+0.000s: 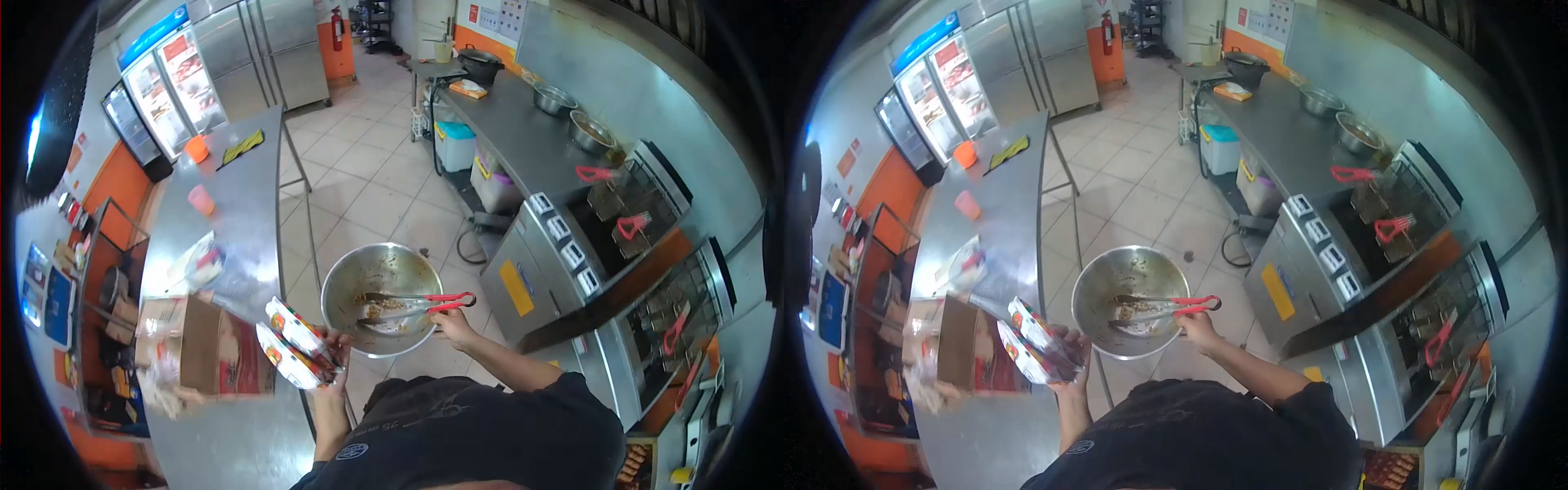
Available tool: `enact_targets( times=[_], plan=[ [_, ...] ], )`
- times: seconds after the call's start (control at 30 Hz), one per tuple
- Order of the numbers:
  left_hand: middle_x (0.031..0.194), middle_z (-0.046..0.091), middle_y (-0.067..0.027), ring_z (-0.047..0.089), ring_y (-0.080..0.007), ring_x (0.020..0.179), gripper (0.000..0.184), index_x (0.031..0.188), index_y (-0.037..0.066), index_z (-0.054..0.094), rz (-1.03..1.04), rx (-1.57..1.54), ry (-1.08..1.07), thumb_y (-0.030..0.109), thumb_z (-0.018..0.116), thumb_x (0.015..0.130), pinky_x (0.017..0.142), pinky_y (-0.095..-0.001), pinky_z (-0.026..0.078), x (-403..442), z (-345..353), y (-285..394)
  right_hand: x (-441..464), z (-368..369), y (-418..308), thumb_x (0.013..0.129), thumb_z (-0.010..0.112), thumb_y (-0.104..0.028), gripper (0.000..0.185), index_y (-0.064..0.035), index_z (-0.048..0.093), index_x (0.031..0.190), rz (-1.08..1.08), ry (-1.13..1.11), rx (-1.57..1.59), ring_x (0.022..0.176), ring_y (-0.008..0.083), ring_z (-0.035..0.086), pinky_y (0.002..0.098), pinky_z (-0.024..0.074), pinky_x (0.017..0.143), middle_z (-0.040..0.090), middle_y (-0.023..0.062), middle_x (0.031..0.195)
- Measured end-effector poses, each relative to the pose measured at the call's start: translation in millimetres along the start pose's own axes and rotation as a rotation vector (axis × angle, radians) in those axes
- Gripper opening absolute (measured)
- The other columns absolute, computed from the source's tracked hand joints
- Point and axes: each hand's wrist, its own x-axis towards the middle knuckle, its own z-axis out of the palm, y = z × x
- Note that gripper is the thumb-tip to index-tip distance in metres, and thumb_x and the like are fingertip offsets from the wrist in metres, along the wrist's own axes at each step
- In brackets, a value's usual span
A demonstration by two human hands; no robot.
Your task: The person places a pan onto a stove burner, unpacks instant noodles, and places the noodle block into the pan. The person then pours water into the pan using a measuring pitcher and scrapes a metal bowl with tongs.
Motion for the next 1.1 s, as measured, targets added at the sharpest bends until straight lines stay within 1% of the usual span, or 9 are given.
enact_targets(
  times=[0.07,0.1,0.23,0.37,0.47,0.5,0.73,1.03,1.1],
  plan=[
    [0.094,0.058,-0.0067,0.049,-0.0229,0.085,0.047,0.111,0.012,0.055,0.011,-0.015,0.069,0.047,0.050,0.081,0.080,-0.0395,0.039,48.4,10.1,-8.3,40.0,-12.5,-32.2,0.081,0.049,-0.006,0.041,-0.0125,0.048,0.122,-0.026,0.034,0.064,0.099,0.0215,0.058,0.0403,0.0520,0.080,0.055,0.0060,0.108],
    [0.095,0.058,-0.0071,0.050,-0.0245,0.083,0.054,0.110,0.011,0.056,0.073,0.154,0.305,0.053,0.050,0.077,0.076,-0.0386,0.040,73.1,7.1,-7.7,68.4,-20.8,-44.2,0.081,0.049,-0.006,0.041,-0.0124,0.049,0.121,-0.013,0.063,0.095,0.099,0.0215,0.057,0.0403,0.0522,0.080,0.055,0.0061,0.108],
    [0.091,0.062,-0.0033,0.057,-0.0190,0.074,0.049,0.108,0.013,0.057,0.042,0.198,0.325,0.053,0.048,0.080,0.068,-0.0366,0.046,211.0,-51.0,5.3,190.3,-55.9,-96.7,0.080,0.049,-0.005,0.042,-0.0118,0.046,0.122,-0.103,0.166,0.198,0.095,0.0214,0.057,0.0431,0.0526,0.079,0.054,0.0057,0.107],
    [0.079,0.063,0.0035,0.055,-0.0130,0.056,0.036,0.101,0.019,0.058,-0.089,0.325,0.633,0.048,0.046,0.083,0.044,-0.0284,0.035,357.6,-61.1,-5.2,263.5,-59.2,-152.2,0.080,0.046,-0.002,0.035,-0.0110,0.047,0.115,-0.210,0.381,0.437,0.092,0.0241,0.060,0.0436,0.0543,0.077,0.055,0.0087,0.105],
    [0.095,0.065,-0.0052,0.063,-0.0168,0.068,0.042,0.113,0.010,0.054,-0.235,0.373,0.454,0.041,0.042,0.087,0.046,-0.0274,0.050,453.8,-79.9,-30.0,320.0,-75.5,-193.0,0.080,0.047,-0.002,0.035,-0.0131,0.046,0.113,-0.343,0.516,0.585,0.091,0.0229,0.058,0.0446,0.0534,0.075,0.054,0.0069,0.101],
    [0.101,0.063,-0.0083,0.063,-0.0175,0.070,0.044,0.118,0.008,0.050,-0.309,0.341,0.411,0.039,0.042,0.088,0.041,-0.0273,0.048,490.6,-90.4,-39.7,346.1,-92.4,-201.3,0.079,0.047,-0.001,0.037,-0.0142,0.046,0.114,-0.400,0.523,0.617,0.091,0.0216,0.057,0.0442,0.0529,0.075,0.054,0.0059,0.100],
    [0.116,0.057,-0.0103,0.060,-0.0244,0.098,0.044,0.126,0.005,0.042,-0.632,0.537,0.186,0.028,0.048,0.089,0.068,-0.0379,0.053,654.1,-73.3,-143.3,473.3,-173.7,-302.2,0.080,0.051,-0.002,0.027,-0.0108,0.049,0.105,-0.589,0.850,0.935,0.088,0.0203,0.056,0.0412,0.0542,0.074,0.054,0.0053,0.098],
    [0.101,0.062,-0.0028,0.061,-0.0189,0.087,0.034,0.116,0.012,0.051,-0.715,0.690,0.416,0.026,0.053,0.085,0.057,-0.0328,0.044,846.0,-89.5,-217.0,668.1,-281.3,-420.6,0.079,0.062,-0.001,0.038,-0.0072,0.046,0.113,-0.657,1.294,1.469,0.097,0.0271,0.056,0.0452,0.0543,0.078,0.051,0.0101,0.112],
    [0.110,0.059,-0.0093,0.059,-0.0255,0.097,0.038,0.122,0.007,0.046,-0.700,0.661,0.407,0.023,0.049,0.088,0.078,-0.0386,0.047,893.3,-99.2,-220.6,700.1,-297.5,-440.0,0.080,0.063,-0.003,0.037,-0.0074,0.045,0.112,-0.707,1.316,1.429,0.097,0.0254,0.055,0.0448,0.0530,0.080,0.051,0.0093,0.113]
  ],
)
